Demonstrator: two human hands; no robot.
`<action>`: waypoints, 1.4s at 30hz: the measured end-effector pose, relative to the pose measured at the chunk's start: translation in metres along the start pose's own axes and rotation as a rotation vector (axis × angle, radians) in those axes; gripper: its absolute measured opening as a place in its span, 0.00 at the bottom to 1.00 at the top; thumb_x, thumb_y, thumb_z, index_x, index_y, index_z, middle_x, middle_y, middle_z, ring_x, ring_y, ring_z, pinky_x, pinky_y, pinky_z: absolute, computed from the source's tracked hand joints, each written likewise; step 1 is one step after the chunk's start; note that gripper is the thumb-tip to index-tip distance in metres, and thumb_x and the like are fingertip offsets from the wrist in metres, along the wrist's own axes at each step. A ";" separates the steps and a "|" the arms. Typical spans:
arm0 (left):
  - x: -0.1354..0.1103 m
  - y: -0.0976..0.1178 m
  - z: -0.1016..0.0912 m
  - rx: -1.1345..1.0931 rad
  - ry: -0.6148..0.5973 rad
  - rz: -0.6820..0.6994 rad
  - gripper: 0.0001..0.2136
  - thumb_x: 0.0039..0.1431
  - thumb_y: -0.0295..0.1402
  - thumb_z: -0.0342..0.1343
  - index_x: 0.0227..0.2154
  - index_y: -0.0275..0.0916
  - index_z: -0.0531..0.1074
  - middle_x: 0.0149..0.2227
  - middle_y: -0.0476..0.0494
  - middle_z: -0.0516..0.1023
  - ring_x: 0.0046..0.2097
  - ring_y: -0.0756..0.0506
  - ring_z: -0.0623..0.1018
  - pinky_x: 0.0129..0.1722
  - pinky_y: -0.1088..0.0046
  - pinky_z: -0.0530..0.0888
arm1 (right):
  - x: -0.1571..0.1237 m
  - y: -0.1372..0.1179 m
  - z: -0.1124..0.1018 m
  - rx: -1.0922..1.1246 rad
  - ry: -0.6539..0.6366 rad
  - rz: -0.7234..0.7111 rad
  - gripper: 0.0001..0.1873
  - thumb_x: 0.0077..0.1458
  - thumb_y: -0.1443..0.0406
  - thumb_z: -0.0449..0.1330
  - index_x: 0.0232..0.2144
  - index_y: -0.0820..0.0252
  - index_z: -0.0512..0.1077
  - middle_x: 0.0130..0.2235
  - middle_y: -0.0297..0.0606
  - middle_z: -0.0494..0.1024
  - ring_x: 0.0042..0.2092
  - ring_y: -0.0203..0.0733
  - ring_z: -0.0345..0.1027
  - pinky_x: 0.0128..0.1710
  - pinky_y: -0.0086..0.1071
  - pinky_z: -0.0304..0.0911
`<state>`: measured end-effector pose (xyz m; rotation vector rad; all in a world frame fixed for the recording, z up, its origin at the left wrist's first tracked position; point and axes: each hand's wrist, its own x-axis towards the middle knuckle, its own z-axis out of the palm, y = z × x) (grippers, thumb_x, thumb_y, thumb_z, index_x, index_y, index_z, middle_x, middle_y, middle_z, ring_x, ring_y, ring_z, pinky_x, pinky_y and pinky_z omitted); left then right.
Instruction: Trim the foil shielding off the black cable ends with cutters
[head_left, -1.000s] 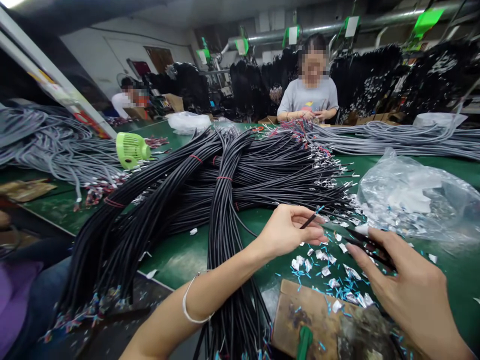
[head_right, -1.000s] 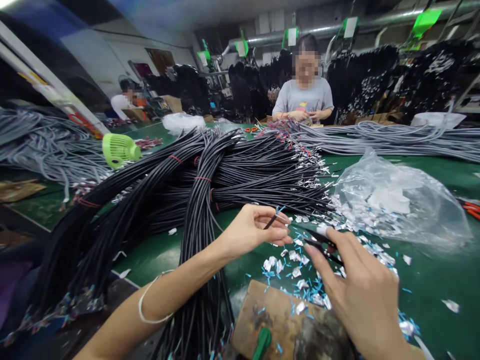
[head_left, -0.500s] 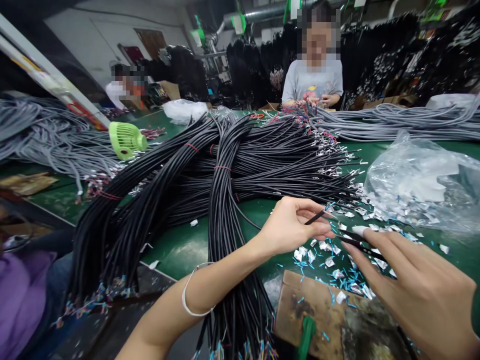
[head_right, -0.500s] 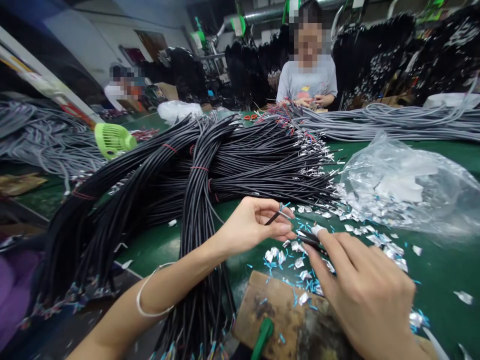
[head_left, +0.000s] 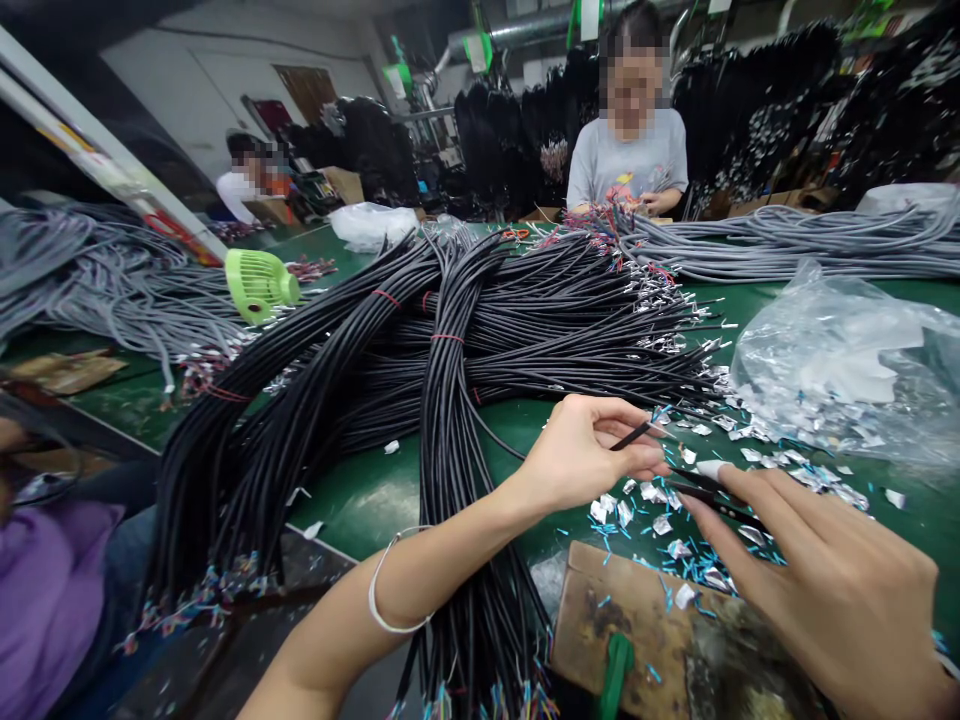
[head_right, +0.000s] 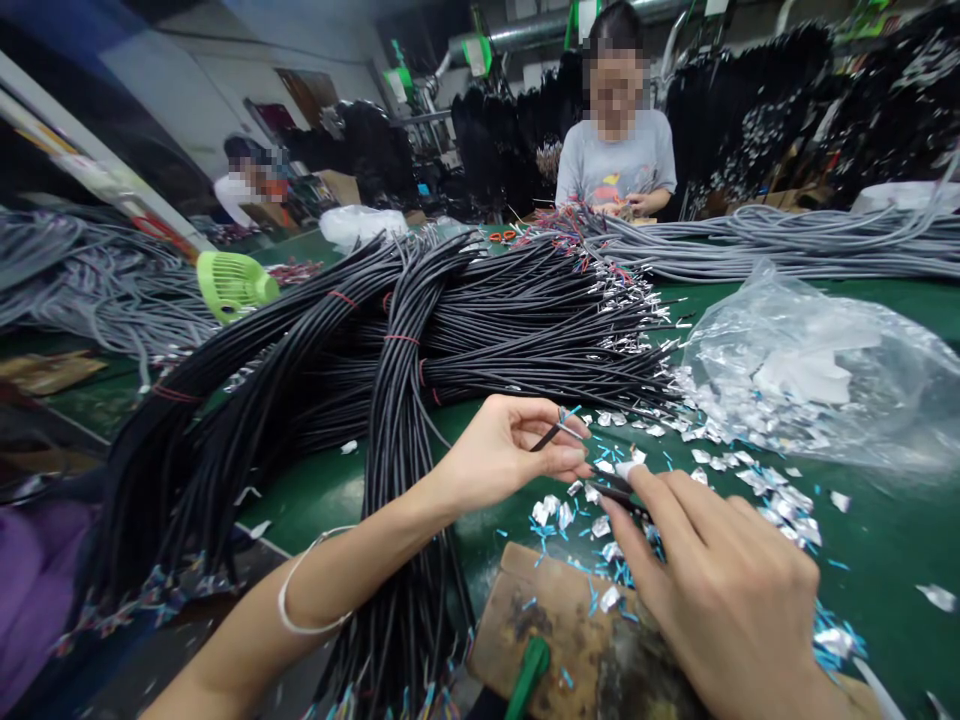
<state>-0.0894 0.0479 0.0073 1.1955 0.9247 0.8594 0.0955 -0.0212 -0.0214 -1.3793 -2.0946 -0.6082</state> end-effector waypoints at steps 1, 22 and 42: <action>0.000 0.000 0.000 -0.007 -0.004 0.000 0.12 0.41 0.28 0.66 0.30 0.30 0.74 0.25 0.44 0.78 0.29 0.45 0.81 0.31 0.72 0.77 | 0.000 0.000 0.000 0.020 0.004 0.011 0.14 0.56 0.59 0.59 0.43 0.58 0.69 0.37 0.42 0.78 0.30 0.49 0.69 0.30 0.37 0.55; 0.002 0.003 -0.003 0.284 -0.053 0.091 0.04 0.51 0.27 0.60 0.28 0.30 0.75 0.21 0.50 0.72 0.18 0.55 0.71 0.16 0.84 0.66 | -0.004 -0.011 0.013 0.485 -0.588 -0.072 0.11 0.51 0.68 0.57 0.38 0.53 0.75 0.34 0.35 0.78 0.30 0.42 0.74 0.28 0.31 0.66; 0.006 -0.009 -0.009 0.406 -0.124 0.250 0.12 0.48 0.34 0.63 0.36 0.33 0.77 0.32 0.46 0.78 0.32 0.51 0.73 0.31 0.79 0.69 | -0.013 0.013 0.018 0.146 -0.526 -0.065 0.11 0.53 0.61 0.52 0.30 0.49 0.75 0.31 0.33 0.79 0.27 0.49 0.74 0.22 0.37 0.61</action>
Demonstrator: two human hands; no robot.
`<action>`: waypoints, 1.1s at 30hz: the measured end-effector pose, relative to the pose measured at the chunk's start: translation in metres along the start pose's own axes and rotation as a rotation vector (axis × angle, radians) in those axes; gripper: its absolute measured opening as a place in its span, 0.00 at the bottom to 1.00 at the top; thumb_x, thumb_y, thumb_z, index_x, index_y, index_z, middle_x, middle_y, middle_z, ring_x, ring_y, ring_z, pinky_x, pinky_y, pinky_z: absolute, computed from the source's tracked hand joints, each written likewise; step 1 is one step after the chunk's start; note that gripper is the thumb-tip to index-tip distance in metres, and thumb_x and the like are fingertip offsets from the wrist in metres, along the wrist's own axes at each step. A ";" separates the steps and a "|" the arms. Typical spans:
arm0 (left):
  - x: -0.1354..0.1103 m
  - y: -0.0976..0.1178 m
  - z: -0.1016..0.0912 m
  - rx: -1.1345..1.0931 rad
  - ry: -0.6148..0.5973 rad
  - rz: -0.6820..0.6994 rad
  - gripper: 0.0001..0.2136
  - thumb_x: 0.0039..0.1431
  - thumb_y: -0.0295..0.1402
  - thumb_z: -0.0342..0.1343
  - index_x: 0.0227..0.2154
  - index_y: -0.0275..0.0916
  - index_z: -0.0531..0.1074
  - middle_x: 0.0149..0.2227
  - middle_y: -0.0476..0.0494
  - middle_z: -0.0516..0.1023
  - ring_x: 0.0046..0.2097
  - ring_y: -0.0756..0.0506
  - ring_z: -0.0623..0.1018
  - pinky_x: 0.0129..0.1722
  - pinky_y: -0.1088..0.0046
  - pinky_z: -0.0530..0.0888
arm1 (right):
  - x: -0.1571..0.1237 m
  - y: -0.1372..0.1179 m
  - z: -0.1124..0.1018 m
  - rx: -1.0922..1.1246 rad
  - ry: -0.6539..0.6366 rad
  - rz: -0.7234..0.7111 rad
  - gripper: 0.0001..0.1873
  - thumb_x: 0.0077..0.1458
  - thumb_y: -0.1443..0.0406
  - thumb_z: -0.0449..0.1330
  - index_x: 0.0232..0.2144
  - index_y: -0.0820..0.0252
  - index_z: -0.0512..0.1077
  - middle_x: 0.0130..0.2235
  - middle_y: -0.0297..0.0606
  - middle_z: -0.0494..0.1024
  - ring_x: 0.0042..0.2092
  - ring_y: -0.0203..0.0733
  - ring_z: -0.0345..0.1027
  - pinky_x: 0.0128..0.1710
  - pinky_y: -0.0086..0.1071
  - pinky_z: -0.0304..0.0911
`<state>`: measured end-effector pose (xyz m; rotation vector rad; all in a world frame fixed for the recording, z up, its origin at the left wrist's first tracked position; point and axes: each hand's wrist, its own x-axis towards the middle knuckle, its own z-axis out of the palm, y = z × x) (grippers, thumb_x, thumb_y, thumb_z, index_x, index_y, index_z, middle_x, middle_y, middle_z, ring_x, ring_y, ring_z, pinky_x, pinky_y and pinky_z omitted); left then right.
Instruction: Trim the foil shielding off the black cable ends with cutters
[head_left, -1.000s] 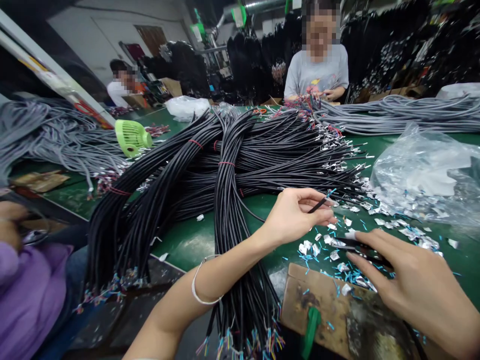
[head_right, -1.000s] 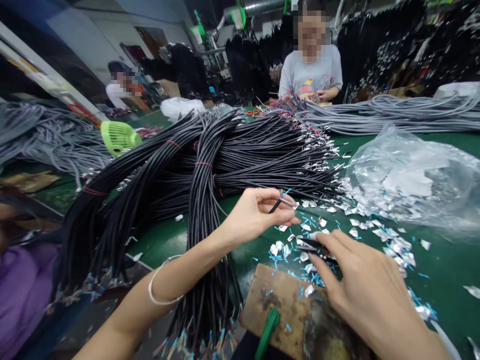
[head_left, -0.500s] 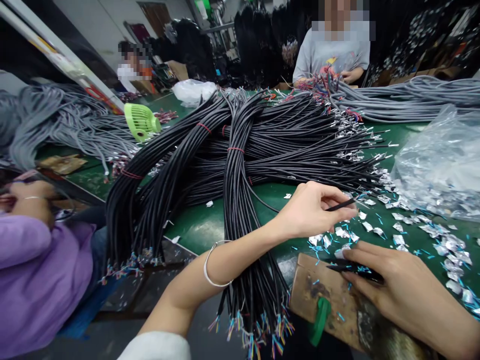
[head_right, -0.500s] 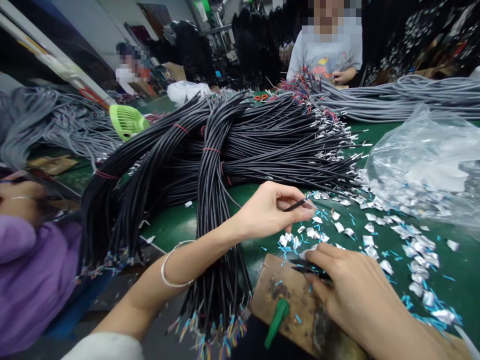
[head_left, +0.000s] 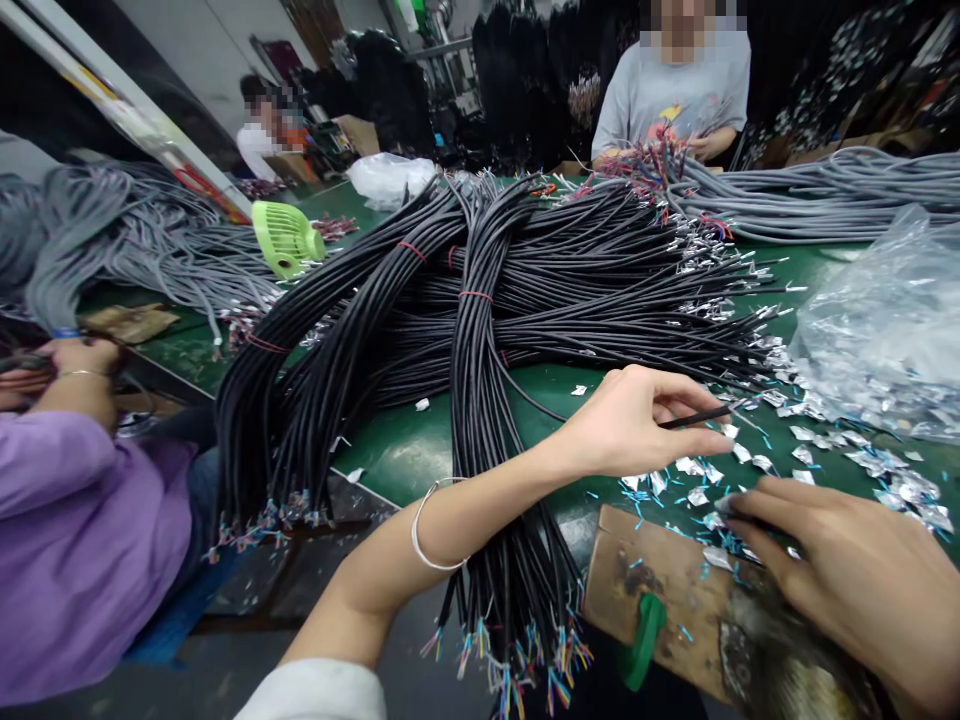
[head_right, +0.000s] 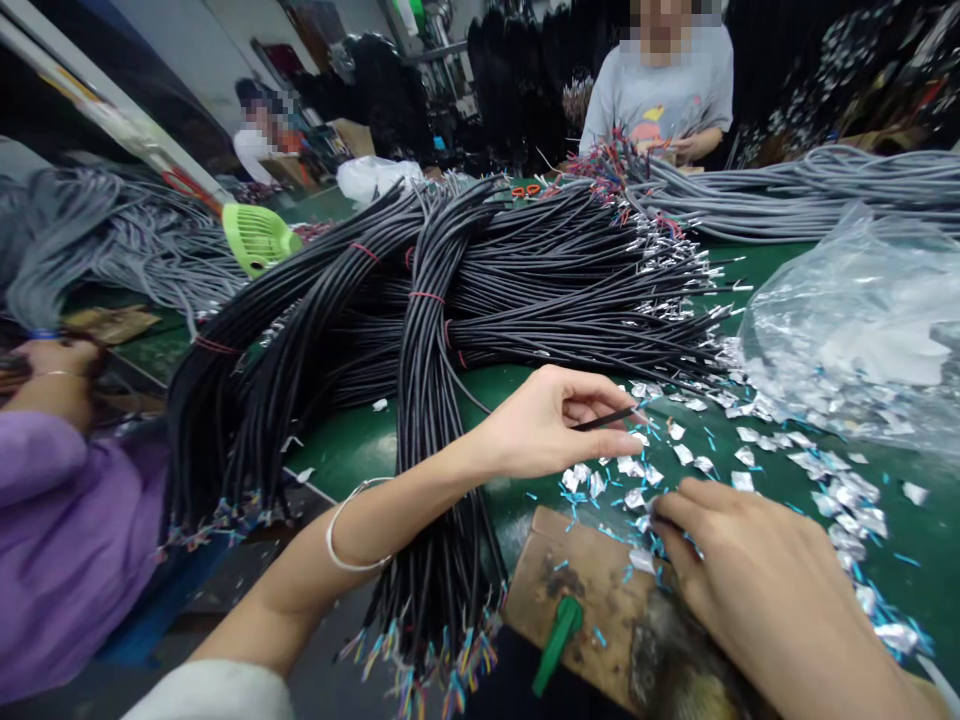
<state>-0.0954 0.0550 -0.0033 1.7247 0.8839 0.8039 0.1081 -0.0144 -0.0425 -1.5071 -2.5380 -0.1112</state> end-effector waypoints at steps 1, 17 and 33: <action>0.001 0.001 0.000 -0.036 0.007 -0.008 0.15 0.47 0.35 0.63 0.38 0.33 0.76 0.32 0.45 0.77 0.32 0.51 0.73 0.31 0.79 0.69 | 0.000 0.003 -0.001 0.006 0.048 0.038 0.13 0.56 0.59 0.50 0.33 0.50 0.75 0.33 0.34 0.80 0.27 0.50 0.74 0.22 0.38 0.62; -0.010 0.020 0.010 0.073 0.050 0.097 0.07 0.55 0.30 0.56 0.31 0.33 0.78 0.27 0.45 0.78 0.27 0.51 0.72 0.23 0.79 0.64 | 0.012 -0.012 -0.034 0.672 0.476 0.285 0.12 0.55 0.59 0.58 0.24 0.58 0.69 0.22 0.31 0.65 0.23 0.36 0.59 0.20 0.27 0.56; -0.025 0.032 0.012 0.253 0.299 0.377 0.04 0.50 0.22 0.59 0.23 0.32 0.72 0.22 0.49 0.68 0.25 0.52 0.66 0.24 0.76 0.61 | 0.005 -0.002 -0.021 0.636 0.478 0.385 0.20 0.57 0.55 0.55 0.46 0.59 0.74 0.44 0.41 0.79 0.42 0.47 0.74 0.42 0.35 0.71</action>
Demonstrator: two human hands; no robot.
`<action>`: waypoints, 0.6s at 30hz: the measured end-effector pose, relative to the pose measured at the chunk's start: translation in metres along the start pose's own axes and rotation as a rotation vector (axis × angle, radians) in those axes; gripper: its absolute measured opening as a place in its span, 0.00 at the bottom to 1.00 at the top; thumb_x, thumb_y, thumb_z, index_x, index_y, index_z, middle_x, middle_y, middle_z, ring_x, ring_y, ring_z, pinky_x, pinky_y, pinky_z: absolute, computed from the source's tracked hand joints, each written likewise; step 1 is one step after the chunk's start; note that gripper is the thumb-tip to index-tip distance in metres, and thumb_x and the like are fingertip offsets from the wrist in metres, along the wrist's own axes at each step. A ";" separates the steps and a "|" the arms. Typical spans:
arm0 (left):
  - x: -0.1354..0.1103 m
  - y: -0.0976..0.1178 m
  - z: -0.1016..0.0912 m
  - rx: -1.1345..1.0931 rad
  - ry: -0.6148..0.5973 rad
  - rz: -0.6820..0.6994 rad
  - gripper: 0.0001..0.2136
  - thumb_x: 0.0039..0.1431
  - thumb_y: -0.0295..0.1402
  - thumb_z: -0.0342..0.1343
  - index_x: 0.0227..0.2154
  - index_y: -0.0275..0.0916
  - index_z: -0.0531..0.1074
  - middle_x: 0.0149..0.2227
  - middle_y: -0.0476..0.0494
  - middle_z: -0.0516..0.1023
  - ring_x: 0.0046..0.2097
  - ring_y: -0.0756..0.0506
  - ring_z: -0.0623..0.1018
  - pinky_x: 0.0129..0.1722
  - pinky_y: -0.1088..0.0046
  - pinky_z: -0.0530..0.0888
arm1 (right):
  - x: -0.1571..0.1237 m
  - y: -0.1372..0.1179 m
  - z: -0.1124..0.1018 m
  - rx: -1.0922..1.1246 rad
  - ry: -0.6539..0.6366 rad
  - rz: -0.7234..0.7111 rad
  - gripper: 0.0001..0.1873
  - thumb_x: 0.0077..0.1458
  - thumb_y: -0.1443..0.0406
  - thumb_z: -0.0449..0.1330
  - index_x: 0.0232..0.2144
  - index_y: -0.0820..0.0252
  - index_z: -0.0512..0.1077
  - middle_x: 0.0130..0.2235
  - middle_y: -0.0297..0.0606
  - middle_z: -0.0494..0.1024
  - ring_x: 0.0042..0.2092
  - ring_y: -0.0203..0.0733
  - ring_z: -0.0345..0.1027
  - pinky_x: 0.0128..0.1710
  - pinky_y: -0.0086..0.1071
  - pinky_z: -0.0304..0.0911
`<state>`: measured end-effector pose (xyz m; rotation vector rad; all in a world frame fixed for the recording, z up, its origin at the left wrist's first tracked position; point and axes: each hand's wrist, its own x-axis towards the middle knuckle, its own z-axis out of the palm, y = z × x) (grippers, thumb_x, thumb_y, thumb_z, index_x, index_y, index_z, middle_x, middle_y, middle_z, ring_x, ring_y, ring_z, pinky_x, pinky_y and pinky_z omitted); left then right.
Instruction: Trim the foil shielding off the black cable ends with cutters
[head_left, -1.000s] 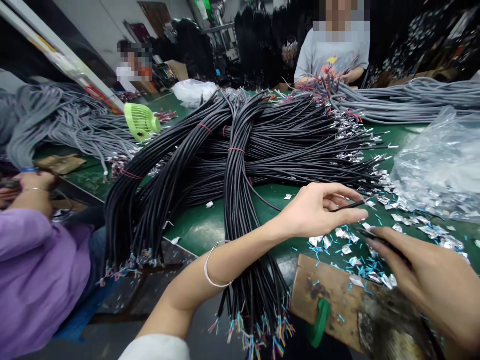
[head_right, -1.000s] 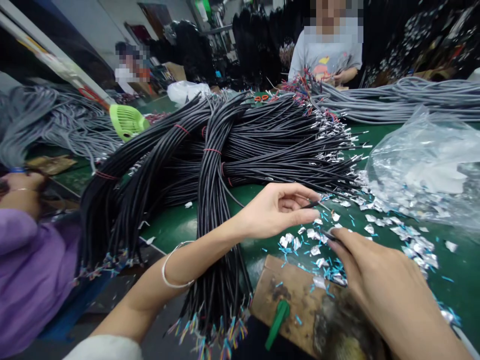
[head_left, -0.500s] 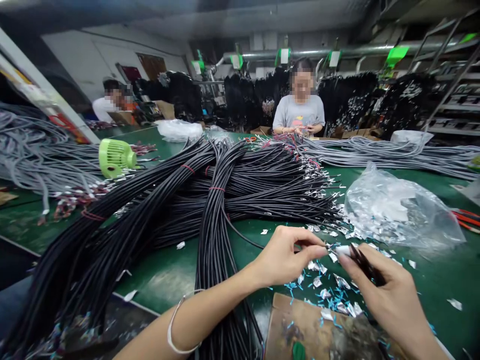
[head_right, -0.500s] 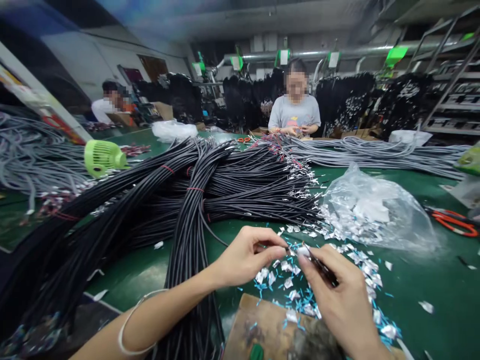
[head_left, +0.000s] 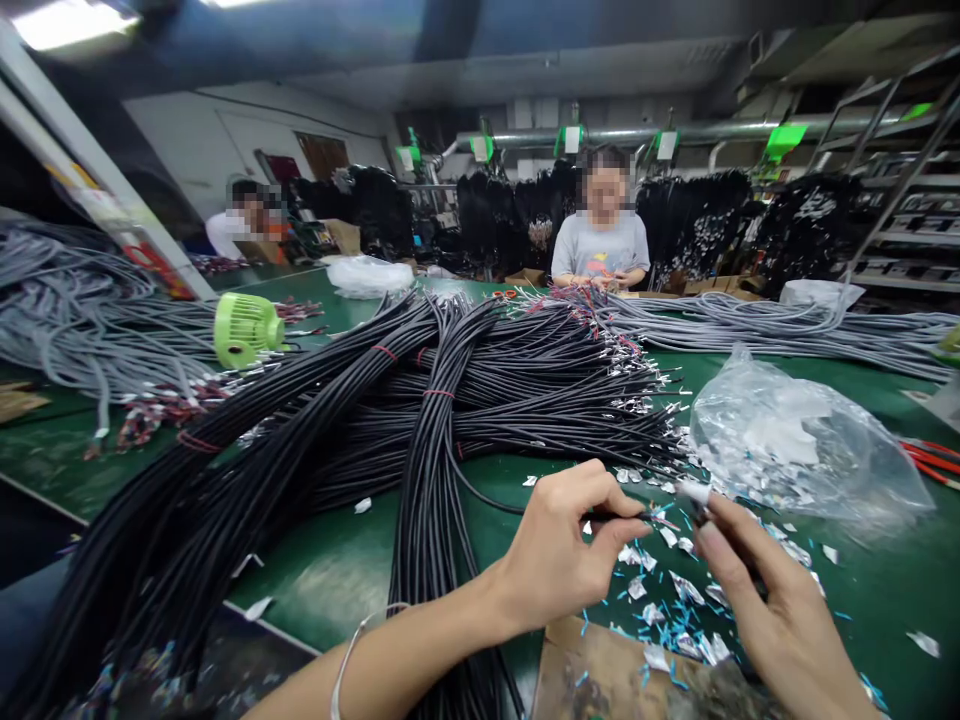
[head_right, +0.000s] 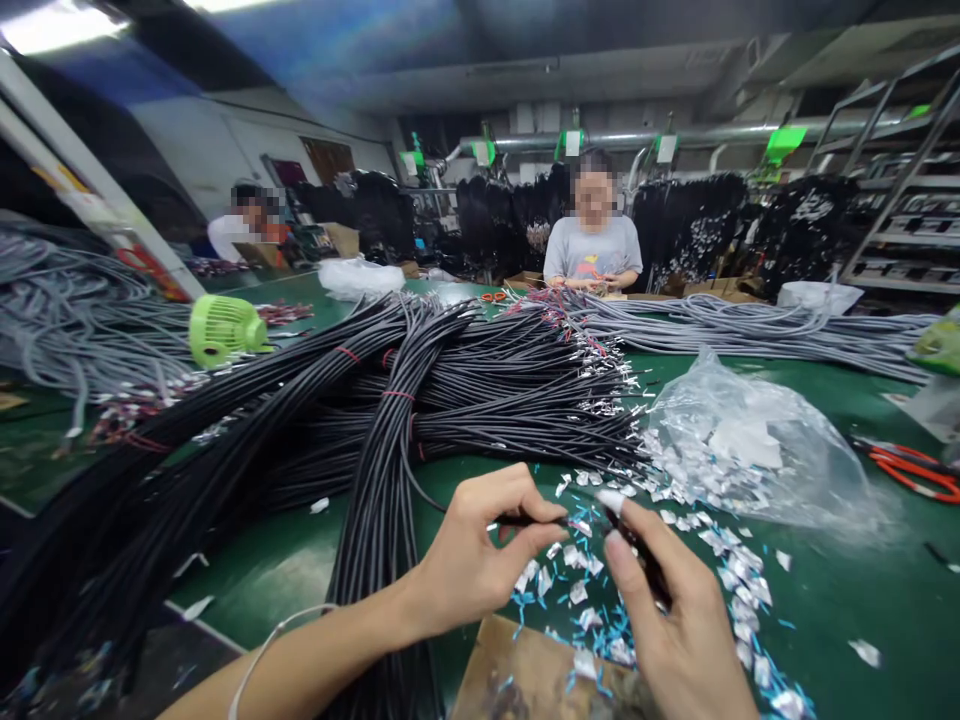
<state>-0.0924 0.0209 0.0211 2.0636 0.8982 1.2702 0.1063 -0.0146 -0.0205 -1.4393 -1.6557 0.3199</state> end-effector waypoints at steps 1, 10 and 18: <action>-0.001 0.000 0.000 -0.001 -0.005 0.004 0.04 0.50 0.22 0.59 0.23 0.32 0.72 0.22 0.49 0.67 0.25 0.52 0.66 0.24 0.76 0.61 | -0.001 -0.002 0.001 0.016 -0.018 -0.005 0.19 0.56 0.55 0.56 0.45 0.59 0.74 0.45 0.41 0.78 0.44 0.48 0.73 0.43 0.35 0.70; -0.003 -0.001 0.001 -0.023 -0.017 0.025 0.03 0.51 0.23 0.58 0.24 0.33 0.72 0.23 0.50 0.67 0.25 0.52 0.66 0.24 0.78 0.62 | -0.005 -0.013 0.005 0.112 -0.042 0.043 0.16 0.55 0.54 0.58 0.38 0.57 0.79 0.41 0.41 0.80 0.38 0.47 0.75 0.43 0.38 0.71; -0.005 -0.002 0.001 -0.019 -0.027 0.032 0.03 0.51 0.23 0.59 0.24 0.33 0.72 0.23 0.50 0.68 0.25 0.53 0.67 0.24 0.78 0.63 | -0.007 -0.014 0.007 0.144 -0.011 0.099 0.16 0.53 0.53 0.58 0.36 0.55 0.80 0.39 0.38 0.81 0.36 0.46 0.76 0.44 0.36 0.71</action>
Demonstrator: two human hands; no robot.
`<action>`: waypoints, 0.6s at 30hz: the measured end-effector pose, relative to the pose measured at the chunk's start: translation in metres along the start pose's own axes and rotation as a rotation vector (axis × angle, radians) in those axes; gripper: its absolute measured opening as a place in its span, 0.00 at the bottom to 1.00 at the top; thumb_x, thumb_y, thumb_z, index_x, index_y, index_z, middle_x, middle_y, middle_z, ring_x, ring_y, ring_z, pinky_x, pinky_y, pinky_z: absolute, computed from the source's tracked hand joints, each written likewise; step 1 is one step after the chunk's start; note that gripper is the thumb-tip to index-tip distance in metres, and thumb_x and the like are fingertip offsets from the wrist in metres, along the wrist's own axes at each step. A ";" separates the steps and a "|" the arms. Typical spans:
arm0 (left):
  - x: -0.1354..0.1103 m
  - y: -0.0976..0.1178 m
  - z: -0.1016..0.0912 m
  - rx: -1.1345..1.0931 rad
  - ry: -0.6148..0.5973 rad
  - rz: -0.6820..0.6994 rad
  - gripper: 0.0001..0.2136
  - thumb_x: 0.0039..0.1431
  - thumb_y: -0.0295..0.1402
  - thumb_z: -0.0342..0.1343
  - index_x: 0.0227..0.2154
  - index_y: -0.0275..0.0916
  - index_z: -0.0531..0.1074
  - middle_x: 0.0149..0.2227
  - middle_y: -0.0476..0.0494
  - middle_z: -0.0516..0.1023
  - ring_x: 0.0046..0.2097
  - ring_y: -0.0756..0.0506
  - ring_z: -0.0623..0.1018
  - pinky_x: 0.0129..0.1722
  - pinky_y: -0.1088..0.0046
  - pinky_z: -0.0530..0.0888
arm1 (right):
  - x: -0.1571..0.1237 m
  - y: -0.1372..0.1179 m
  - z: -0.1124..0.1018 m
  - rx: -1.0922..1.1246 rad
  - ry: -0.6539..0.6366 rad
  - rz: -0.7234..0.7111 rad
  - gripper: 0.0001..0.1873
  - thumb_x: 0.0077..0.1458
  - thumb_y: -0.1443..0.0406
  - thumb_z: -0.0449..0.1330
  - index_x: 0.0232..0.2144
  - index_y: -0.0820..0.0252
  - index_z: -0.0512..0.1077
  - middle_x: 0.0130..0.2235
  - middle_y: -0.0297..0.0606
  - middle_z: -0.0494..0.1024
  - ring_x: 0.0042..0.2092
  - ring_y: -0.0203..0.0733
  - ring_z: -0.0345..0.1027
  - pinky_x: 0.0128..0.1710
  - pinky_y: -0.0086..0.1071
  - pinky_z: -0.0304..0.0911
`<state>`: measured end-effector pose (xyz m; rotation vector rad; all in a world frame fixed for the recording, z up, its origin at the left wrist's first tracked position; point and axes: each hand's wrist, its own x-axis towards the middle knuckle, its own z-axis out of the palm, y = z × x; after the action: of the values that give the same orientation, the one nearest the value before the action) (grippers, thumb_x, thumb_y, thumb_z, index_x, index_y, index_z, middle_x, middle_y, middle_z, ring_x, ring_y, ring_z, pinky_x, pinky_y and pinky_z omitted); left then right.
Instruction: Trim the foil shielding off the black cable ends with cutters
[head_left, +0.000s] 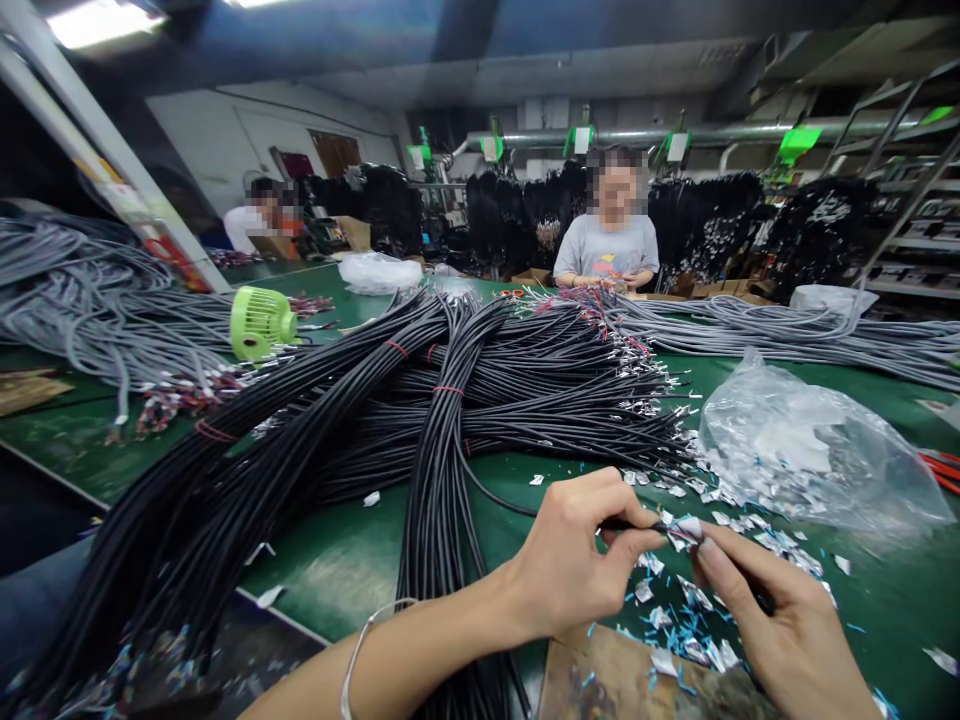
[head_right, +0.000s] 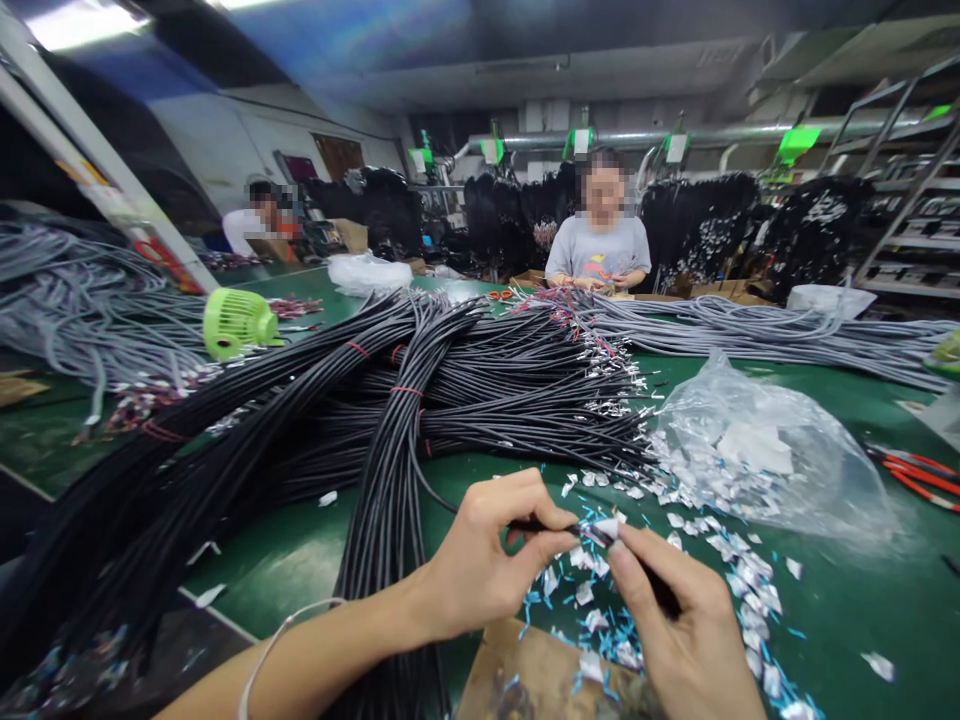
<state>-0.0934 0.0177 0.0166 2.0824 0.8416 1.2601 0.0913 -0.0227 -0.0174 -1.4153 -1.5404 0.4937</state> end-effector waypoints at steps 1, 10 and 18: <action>0.000 0.000 0.000 0.003 -0.003 0.002 0.04 0.51 0.23 0.59 0.23 0.33 0.71 0.23 0.50 0.68 0.25 0.52 0.67 0.24 0.78 0.63 | 0.000 0.000 0.000 -0.002 -0.003 0.009 0.17 0.53 0.52 0.58 0.36 0.55 0.80 0.39 0.38 0.81 0.36 0.46 0.76 0.44 0.36 0.70; 0.001 -0.003 0.005 0.082 0.069 -0.014 0.03 0.51 0.27 0.62 0.28 0.35 0.73 0.27 0.48 0.73 0.27 0.51 0.70 0.26 0.77 0.67 | 0.002 0.011 -0.001 -0.059 0.075 -0.044 0.18 0.53 0.54 0.59 0.37 0.59 0.79 0.40 0.41 0.81 0.40 0.50 0.76 0.41 0.35 0.73; -0.002 -0.003 0.005 0.199 0.045 0.069 0.05 0.57 0.26 0.56 0.28 0.34 0.76 0.25 0.46 0.74 0.26 0.50 0.70 0.27 0.75 0.66 | -0.005 -0.001 0.010 0.003 0.190 0.004 0.16 0.53 0.55 0.59 0.37 0.60 0.78 0.40 0.41 0.80 0.42 0.51 0.74 0.46 0.41 0.70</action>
<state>-0.0901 0.0180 0.0113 2.2638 0.9563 1.3101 0.0818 -0.0244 -0.0226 -1.4209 -1.3844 0.3533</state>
